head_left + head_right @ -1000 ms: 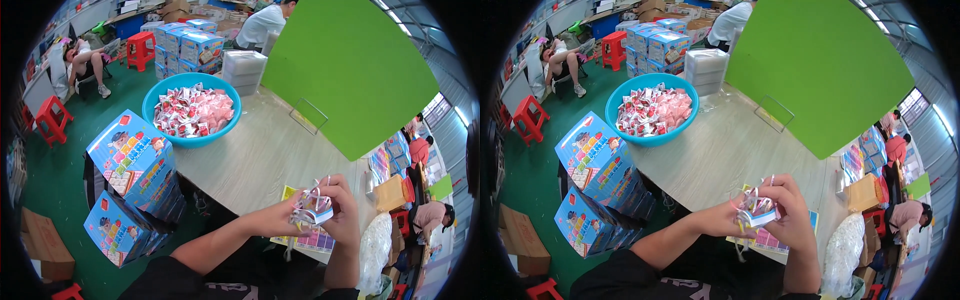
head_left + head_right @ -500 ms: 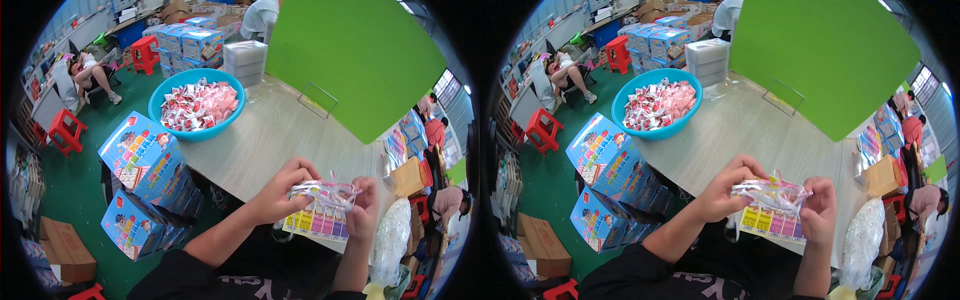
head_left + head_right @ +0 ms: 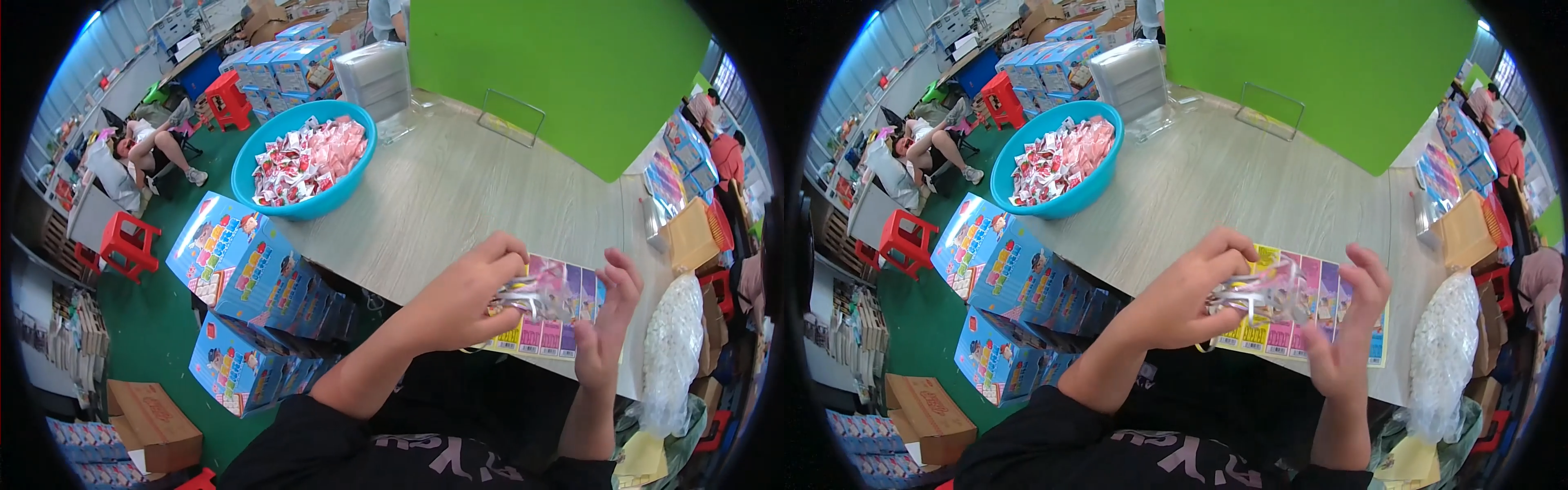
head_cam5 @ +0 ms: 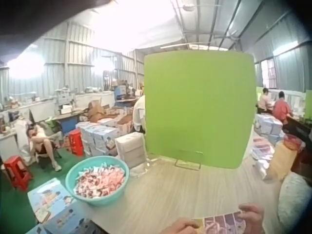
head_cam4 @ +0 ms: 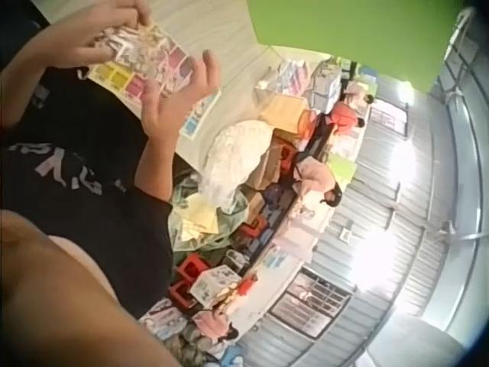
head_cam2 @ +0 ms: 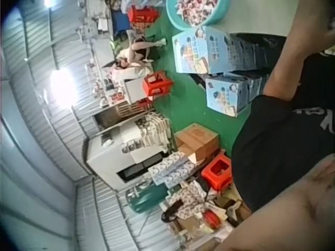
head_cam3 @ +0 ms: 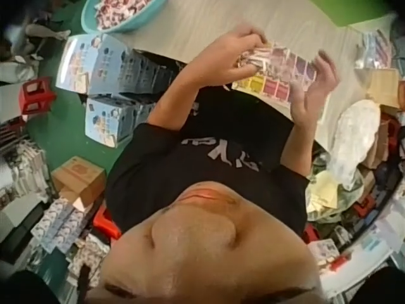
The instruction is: Folding and separating sheets of colorful toy product labels at a factory workbench.
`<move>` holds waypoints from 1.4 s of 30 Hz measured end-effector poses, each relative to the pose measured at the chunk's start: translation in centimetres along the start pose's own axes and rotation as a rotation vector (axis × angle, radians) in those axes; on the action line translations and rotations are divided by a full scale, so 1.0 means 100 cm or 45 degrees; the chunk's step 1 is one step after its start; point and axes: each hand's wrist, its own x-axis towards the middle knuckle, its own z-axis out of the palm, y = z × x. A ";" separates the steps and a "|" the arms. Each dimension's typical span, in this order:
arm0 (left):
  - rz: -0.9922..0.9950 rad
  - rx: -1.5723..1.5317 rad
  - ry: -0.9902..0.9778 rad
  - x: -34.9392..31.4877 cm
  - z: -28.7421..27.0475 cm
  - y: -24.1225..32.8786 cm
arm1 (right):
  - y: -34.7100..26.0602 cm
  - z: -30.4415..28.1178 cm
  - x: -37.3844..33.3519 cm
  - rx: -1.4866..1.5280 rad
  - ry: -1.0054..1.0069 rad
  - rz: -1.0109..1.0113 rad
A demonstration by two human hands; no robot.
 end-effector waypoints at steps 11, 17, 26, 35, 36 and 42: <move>0.267 -0.674 -0.001 0.002 0.023 0.007 | 0.018 0.014 -0.033 0.248 -0.224 0.065; 0.124 -0.408 0.123 -0.003 0.037 -0.010 | 0.022 0.008 -0.038 0.386 0.121 0.185; -0.504 -1.120 0.107 -0.031 0.098 -0.008 | 0.022 0.005 -0.037 0.376 0.031 0.074; -0.339 -1.013 0.633 -0.004 0.114 0.010 | 0.015 0.055 -0.049 0.281 -0.071 0.133; -0.257 -0.790 0.637 -0.005 0.116 0.008 | 0.014 0.058 -0.051 0.355 -0.074 0.196; -0.279 -0.844 0.615 0.003 0.125 -0.001 | 0.009 0.064 -0.050 0.102 -0.007 0.335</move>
